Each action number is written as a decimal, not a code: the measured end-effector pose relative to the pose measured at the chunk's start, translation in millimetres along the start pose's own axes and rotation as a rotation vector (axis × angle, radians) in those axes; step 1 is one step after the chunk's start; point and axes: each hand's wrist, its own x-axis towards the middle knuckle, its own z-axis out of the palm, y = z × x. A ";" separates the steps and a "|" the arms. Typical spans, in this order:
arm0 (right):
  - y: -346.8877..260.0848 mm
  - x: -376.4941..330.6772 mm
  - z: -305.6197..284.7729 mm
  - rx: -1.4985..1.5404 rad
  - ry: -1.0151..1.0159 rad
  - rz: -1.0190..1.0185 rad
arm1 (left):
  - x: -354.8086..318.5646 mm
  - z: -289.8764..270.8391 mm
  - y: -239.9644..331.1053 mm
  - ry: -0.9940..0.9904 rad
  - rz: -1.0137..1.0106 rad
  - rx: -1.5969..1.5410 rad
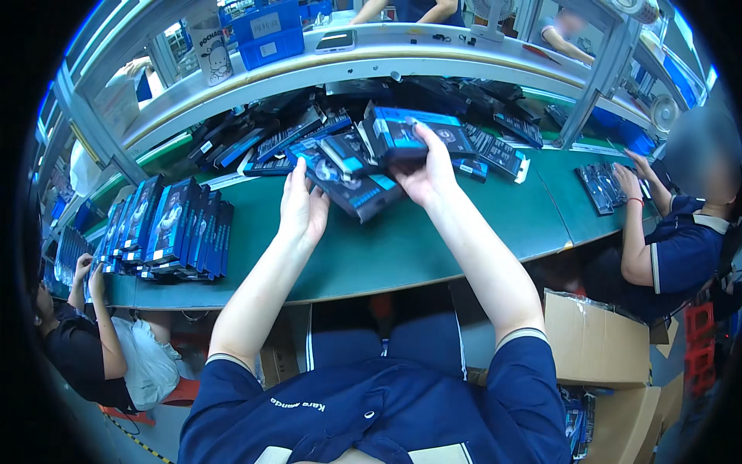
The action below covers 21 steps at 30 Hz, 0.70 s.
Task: Manually assemble, verify, and pack product display boxes into anti-static plastic sleeves and larger shipping boxes along a factory manufacturing line.
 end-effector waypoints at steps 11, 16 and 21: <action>-72.7 100.8 -15.1 -0.229 0.159 0.014 | -16.2 -4.1 -53.2 -0.666 0.764 1.860; -88.9 83.9 -51.3 -0.364 0.027 -0.166 | 6.8 9.3 -69.3 -0.778 1.178 2.028; -85.0 48.3 -108.5 -0.226 0.148 -0.410 | 32.4 26.3 -76.5 -0.599 1.362 1.833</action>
